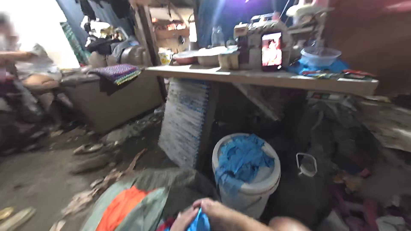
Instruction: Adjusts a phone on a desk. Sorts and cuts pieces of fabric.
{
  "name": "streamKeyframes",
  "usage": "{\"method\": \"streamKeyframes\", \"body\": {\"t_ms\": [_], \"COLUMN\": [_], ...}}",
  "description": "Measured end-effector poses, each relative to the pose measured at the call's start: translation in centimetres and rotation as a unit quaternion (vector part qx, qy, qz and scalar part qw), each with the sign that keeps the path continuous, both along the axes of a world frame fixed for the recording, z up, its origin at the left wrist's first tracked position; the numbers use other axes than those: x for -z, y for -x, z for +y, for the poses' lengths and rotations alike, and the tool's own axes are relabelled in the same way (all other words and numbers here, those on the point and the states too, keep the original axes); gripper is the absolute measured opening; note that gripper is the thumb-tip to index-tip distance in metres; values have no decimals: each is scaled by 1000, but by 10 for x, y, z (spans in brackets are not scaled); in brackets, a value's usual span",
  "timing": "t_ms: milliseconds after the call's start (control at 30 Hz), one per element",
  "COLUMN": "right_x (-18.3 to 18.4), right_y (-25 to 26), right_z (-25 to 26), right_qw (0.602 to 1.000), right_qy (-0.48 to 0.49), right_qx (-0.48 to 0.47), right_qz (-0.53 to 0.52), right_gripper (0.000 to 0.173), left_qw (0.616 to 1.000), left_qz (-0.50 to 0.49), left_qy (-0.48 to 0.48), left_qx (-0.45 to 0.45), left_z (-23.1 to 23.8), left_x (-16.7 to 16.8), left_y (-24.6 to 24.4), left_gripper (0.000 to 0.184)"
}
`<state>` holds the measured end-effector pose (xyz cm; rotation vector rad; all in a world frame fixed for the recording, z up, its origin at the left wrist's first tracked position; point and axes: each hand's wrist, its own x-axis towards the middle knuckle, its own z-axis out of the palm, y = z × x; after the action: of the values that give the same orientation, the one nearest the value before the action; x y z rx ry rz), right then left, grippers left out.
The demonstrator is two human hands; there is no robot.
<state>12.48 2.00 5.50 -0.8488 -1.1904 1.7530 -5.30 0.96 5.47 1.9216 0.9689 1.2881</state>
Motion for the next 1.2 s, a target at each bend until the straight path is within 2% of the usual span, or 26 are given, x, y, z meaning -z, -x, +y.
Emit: {"method": "streamKeyframes", "body": {"t_ms": [200,300,400,467,500,533,567,633,667,733,800,867,1000,1033,1067,1167,1200], "right_x": [-14,-15,-20,-23,-21,-19,-17,-16,-17,-17,-16,-15,-13,-12,-11,-7,-7], "right_y": [-7,-10,-8,-4,-3,-3,-2,-1,-1,1,1,2,1,1,0,-2,-3], "right_z": [-17,-19,-19,-18,-17,-15,-15,-14,-14,-14,-14,-15,-15,-15,-16,-18,-18], "right_qw": [982,973,970,971,970,970,969,967,966,965,967,968,972,973,974,976,976], "right_qy": [151,174,208,223,229,234,239,248,253,254,248,241,212,203,193,167,159], "right_qx": [-111,-146,-125,-89,-73,-59,-48,-31,-26,-22,-21,-16,-21,-24,-28,-50,-62], "right_qz": [-8,-23,1,-8,-16,-26,-34,-44,-48,-53,-60,-70,-99,-105,-112,-131,-136], "right_gripper": [61,49,22,17,18,19,19,20,20,21,23,22,25,25,25,21,21], "left_qw": [992,989,987,973,952,916,860,736,690,635,610,603,618,628,641,675,685], "left_qz": [48,45,36,-10,-50,-112,-191,-325,-366,-413,-451,-485,-530,-531,-530,-519,-509], "left_qy": [-48,-51,7,128,214,311,406,538,580,620,623,603,560,550,538,501,495], "left_qx": [-109,-132,-157,-193,-212,-227,-243,-251,-232,-203,-191,-197,-155,-144,-139,-153,-165], "left_z": [-3,1,0,-5,-8,-11,-16,-23,-25,-30,-30,-29,-27,-24,-21,-14,-13], "left_x": [3,7,8,7,7,7,5,-1,-3,-7,-11,-18,-26,-27,-27,-23,-21], "left_y": [0,0,-2,-8,-12,-17,-24,-35,-36,-36,-38,-42,-36,-33,-31,-27,-26], "left_gripper": [25,26,27,43,57,64,56,23,24,35,41,47,82,85,79,33,30]}}
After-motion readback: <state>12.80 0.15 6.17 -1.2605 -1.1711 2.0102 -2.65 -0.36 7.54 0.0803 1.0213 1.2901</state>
